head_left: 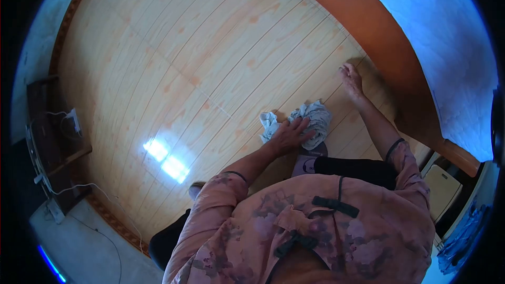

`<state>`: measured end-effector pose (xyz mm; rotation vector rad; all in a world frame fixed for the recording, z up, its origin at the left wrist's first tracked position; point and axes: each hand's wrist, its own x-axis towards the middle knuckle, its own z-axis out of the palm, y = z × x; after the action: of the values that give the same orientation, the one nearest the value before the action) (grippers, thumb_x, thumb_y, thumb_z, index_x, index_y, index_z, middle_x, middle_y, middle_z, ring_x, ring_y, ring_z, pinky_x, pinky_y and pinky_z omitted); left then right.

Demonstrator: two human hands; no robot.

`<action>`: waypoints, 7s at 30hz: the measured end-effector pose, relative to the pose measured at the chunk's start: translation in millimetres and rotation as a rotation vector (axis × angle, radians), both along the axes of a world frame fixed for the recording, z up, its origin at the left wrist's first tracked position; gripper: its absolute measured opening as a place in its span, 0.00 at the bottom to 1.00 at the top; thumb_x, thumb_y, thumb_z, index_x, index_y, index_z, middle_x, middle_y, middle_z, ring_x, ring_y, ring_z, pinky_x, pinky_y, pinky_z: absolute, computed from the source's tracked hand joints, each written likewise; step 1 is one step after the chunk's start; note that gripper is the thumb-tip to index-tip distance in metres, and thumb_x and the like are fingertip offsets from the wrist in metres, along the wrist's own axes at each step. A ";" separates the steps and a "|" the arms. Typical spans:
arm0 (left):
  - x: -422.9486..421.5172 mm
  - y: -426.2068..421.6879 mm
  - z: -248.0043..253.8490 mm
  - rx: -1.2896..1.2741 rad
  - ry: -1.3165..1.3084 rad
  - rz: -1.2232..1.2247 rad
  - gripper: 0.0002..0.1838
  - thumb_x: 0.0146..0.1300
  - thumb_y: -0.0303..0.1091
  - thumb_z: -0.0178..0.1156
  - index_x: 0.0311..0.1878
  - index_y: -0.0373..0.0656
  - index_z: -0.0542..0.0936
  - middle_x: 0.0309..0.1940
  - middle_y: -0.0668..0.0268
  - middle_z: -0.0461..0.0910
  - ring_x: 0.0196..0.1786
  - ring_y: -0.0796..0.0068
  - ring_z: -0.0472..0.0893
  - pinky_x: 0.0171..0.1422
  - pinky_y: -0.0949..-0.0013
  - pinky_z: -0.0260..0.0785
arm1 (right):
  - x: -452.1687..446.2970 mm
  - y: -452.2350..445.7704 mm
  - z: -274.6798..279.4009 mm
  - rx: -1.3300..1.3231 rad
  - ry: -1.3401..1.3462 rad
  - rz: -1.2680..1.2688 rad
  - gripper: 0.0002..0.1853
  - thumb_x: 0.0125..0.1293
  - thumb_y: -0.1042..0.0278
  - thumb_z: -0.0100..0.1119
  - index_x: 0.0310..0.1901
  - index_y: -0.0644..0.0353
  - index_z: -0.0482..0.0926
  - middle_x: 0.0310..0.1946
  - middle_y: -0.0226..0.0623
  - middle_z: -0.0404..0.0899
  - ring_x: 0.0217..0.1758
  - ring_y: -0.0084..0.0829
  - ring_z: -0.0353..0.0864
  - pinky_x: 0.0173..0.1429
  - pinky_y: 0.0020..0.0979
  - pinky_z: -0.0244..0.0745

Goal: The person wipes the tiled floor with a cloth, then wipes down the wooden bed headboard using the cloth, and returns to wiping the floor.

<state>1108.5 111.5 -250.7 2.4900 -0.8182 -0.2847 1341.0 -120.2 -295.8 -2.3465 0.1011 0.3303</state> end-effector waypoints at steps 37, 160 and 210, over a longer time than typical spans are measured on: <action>205.2 -53.5 0.5 0.085 -0.050 -0.009 0.30 0.55 0.34 0.56 0.64 0.57 0.68 0.68 0.55 0.59 0.68 0.53 0.63 0.56 0.53 0.64 | -3.6 -56.8 -2.1 -0.453 -0.434 0.432 0.31 0.62 0.64 0.56 0.65 0.66 0.61 0.65 0.50 0.61 0.70 0.52 0.56 0.72 0.54 0.48; 459.9 460.3 -93.0 -0.114 -0.370 0.876 0.21 0.66 0.41 0.43 0.55 0.38 0.72 0.50 0.50 0.74 0.56 0.50 0.73 0.61 0.52 0.64 | -73.1 107.2 -10.2 -0.837 -0.220 -0.262 0.43 0.64 0.37 0.48 0.71 0.60 0.52 0.74 0.48 0.46 0.77 0.48 0.42 0.75 0.53 0.37; 457.9 196.6 -62.7 0.407 -0.449 0.687 0.27 0.59 0.50 0.56 0.57 0.44 0.69 0.56 0.52 0.69 0.54 0.51 0.72 0.48 0.48 0.72 | -68.3 116.0 12.1 -0.703 -0.041 -0.343 0.45 0.61 0.37 0.51 0.70 0.63 0.53 0.72 0.53 0.44 0.76 0.52 0.39 0.74 0.57 0.34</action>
<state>1566.4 308.1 -313.4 3.0879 0.0004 0.4000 1272.7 -4.3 -283.8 -2.9514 0.6878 0.0740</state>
